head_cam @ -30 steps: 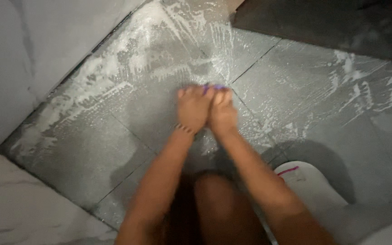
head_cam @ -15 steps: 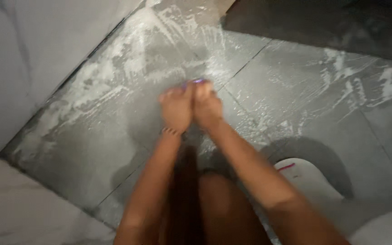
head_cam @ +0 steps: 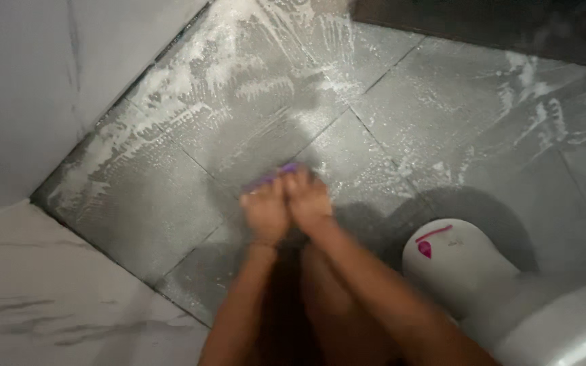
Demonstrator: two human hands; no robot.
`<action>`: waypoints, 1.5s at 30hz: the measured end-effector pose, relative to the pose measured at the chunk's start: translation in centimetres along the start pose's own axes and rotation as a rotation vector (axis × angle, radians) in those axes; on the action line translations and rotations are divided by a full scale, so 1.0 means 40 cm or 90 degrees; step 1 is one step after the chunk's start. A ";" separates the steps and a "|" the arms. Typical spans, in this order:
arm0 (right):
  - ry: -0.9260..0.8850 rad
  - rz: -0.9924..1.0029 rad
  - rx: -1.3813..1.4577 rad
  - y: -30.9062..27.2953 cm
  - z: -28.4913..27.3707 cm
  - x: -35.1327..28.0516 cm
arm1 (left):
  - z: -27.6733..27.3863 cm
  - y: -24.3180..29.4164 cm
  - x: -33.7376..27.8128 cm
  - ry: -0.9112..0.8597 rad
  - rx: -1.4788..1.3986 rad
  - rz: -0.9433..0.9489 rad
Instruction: The person scrubs the tiled bathroom floor using a purple sponge, focusing on the corner and grout lines. They move around the floor area, scrubbing different sections and the drain cover.
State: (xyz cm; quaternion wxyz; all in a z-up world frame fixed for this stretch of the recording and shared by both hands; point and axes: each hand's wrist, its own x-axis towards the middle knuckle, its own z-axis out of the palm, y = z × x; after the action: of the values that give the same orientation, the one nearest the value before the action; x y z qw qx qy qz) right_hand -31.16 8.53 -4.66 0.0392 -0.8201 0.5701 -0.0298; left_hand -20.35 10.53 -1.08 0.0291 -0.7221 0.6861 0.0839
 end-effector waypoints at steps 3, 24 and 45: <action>-0.120 0.075 -0.016 0.077 -0.016 -0.094 | -0.016 0.077 -0.002 0.090 -0.088 0.089; -0.578 0.110 0.116 0.093 -0.165 0.097 | -0.108 0.094 0.051 -0.022 0.068 0.041; -0.100 -0.216 0.054 0.684 -1.112 -0.410 | -0.164 0.117 -0.221 -0.481 -0.069 -0.259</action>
State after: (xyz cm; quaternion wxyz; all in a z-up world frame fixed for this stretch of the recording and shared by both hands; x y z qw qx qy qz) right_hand -66.57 13.05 36.86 0.1123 -0.9019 0.4171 0.0044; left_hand -24.85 17.96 7.15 0.2564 -0.7616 0.4653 0.3711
